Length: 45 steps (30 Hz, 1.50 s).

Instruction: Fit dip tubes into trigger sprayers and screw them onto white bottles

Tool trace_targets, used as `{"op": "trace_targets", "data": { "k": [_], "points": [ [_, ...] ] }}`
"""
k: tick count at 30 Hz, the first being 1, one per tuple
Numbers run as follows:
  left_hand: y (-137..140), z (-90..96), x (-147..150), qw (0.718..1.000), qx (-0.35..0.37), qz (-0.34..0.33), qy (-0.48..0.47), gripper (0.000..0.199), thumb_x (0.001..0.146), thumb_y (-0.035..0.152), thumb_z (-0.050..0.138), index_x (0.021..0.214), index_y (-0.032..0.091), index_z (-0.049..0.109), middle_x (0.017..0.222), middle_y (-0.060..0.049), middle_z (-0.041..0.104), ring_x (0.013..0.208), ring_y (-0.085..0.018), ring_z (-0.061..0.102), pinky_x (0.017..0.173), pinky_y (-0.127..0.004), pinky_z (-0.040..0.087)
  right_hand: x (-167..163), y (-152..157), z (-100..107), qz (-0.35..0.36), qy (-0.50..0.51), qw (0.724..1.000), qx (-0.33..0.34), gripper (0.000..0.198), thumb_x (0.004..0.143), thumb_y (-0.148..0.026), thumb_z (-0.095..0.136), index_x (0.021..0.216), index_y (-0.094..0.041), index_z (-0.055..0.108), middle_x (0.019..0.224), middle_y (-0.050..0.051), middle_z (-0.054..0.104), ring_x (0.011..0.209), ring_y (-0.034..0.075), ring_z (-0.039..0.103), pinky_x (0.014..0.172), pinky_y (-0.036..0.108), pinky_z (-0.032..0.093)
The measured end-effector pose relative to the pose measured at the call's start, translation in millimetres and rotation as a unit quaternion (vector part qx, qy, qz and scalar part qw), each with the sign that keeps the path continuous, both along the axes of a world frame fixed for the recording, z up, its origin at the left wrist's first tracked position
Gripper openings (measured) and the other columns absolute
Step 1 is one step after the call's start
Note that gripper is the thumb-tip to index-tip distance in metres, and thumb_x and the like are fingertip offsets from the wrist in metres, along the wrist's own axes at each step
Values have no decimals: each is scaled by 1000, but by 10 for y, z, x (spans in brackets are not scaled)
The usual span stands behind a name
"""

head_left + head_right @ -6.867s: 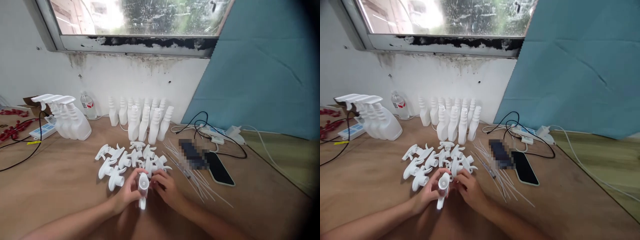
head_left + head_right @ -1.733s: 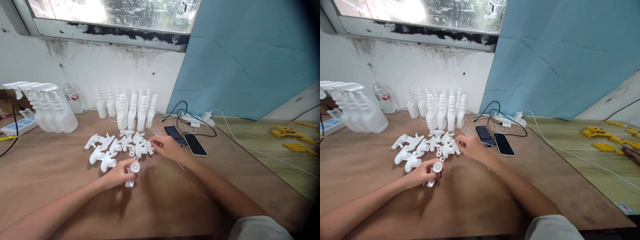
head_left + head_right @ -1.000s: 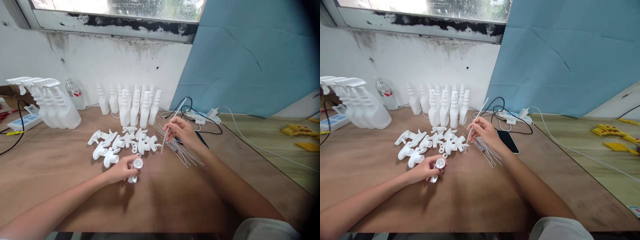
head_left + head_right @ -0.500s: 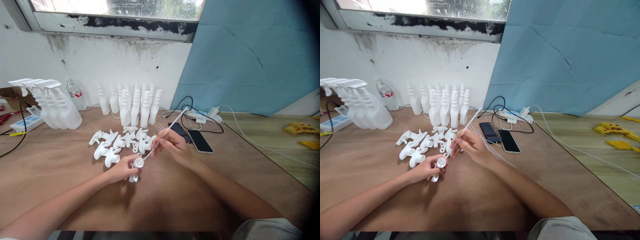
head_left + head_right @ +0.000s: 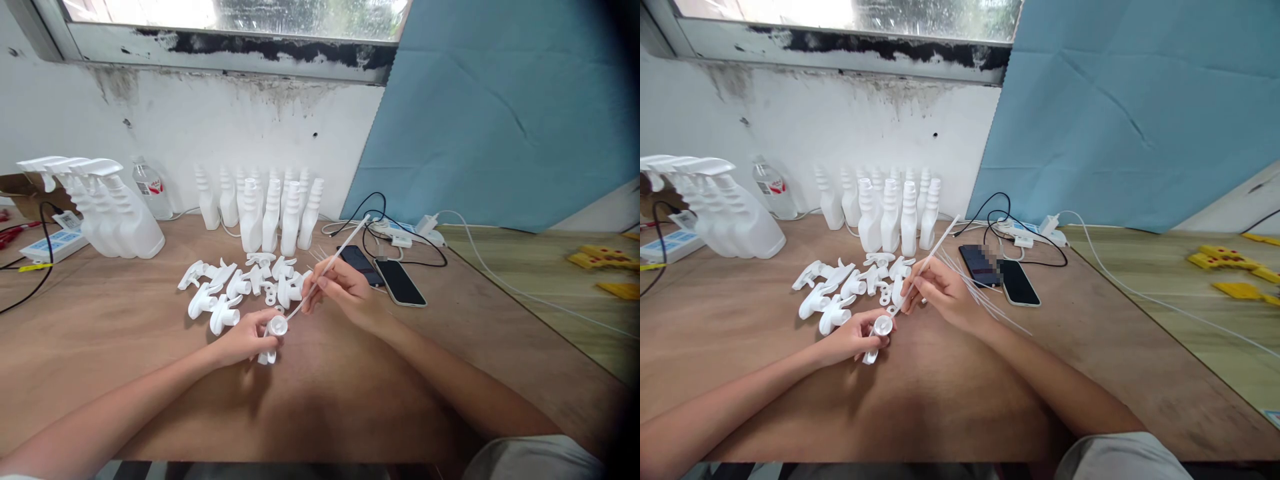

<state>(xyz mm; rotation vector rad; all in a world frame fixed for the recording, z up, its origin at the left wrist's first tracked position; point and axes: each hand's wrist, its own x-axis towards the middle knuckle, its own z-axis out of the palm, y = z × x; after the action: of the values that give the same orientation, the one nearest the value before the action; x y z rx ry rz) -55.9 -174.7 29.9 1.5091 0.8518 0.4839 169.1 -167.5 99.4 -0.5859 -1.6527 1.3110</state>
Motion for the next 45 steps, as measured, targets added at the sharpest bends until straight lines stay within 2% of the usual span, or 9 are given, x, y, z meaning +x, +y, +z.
{"op": "trace_targets", "data": {
  "k": [10, 15, 19, 23, 26, 30, 34, 37, 45],
  "points": [
    [2, -29, -8, 1000, 1, 1, 5, 23, 75, 26, 60, 96, 16, 56, 71, 3, 48, 52, -6, 45, 37, -12, 36, 25, 109, -83, -19, 2, 1000, -15, 20, 95, -37, 52, 92, -18, 49, 84, 3, 66, 66, 13, 68, 61, 30, 58],
    [1, -34, 6, 1000, -2, 7, 3, 24, 76, 28, 60, 95, 15, 55, 70, 2, 48, 51, -6, 45, 37, -12, 33, -37, 20, -63, -6, -57, 997, 50, 16, 88, -29, 64, 91, -16, 56, 82, 3, 62, 72, 12, 63, 67, 28, 53],
    [-9, 1, 20, 1000, 5, 15, 3, 22, 77, 30, 60, 93, 16, 55, 71, 3, 48, 50, -6, 44, 36, -13, 33, -102, -34, -135, 3, -114, 986, 118, 12, 87, -27, 62, 86, -15, 61, 87, 6, 59, 81, 14, 59, 73, 28, 49],
    [-12, 28, 16, 1000, 15, 13, 13, 26, 79, 35, 61, 97, 16, 58, 70, 3, 47, 48, -6, 43, 36, -13, 32, -155, -45, -236, 44, -119, 987, 94, 20, 89, -35, 59, 90, -15, 60, 89, 6, 59, 73, 12, 58, 66, 26, 50],
    [-4, 12, 7, 1000, 18, 18, 17, 24, 80, 36, 60, 94, 16, 58, 70, 3, 47, 47, -5, 41, 35, -14, 33, -180, -43, -278, 65, -121, 985, 107, 27, 89, -40, 57, 82, -14, 63, 88, 9, 62, 75, 13, 59, 69, 27, 51],
    [5, -25, -4, 1000, 15, 17, 16, 24, 79, 33, 60, 96, 16, 57, 69, 4, 46, 49, -7, 43, 35, -14, 32, -186, -29, -313, -3, -154, 983, 96, 20, 88, -34, 62, 83, -15, 68, 83, 7, 67, 76, 15, 63, 71, 29, 52],
    [8, -33, 0, 1000, -5, 29, 9, 23, 77, 31, 61, 95, 15, 58, 68, 3, 47, 49, -6, 42, 36, -14, 30, -182, 4, -381, -66, -189, 967, 160, 16, 91, -29, 58, 86, -19, 70, 85, 5, 71, 79, 17, 66, 74, 32, 53],
    [6, -23, 15, 999, -13, 39, 3, 22, 75, 29, 62, 92, 14, 60, 65, 4, 46, 46, -5, 40, 36, -14, 29, -181, 20, -459, -76, -200, 955, 207, 18, 92, -30, 56, 83, -21, 70, 84, 5, 70, 80, 18, 64, 76, 34, 52],
    [6, -17, 57, 997, -10, 69, 13, 22, 69, 28, 64, 85, 13, 65, 75, 1, 55, 39, -4, 44, 30, -15, 31, -195, -19, -703, -96, -180, 948, 244, 21, 96, -28, 46, 80, -18, 54, 74, 2, 55, 68, 13, 52, 64, 26, 43]
  ]
}}
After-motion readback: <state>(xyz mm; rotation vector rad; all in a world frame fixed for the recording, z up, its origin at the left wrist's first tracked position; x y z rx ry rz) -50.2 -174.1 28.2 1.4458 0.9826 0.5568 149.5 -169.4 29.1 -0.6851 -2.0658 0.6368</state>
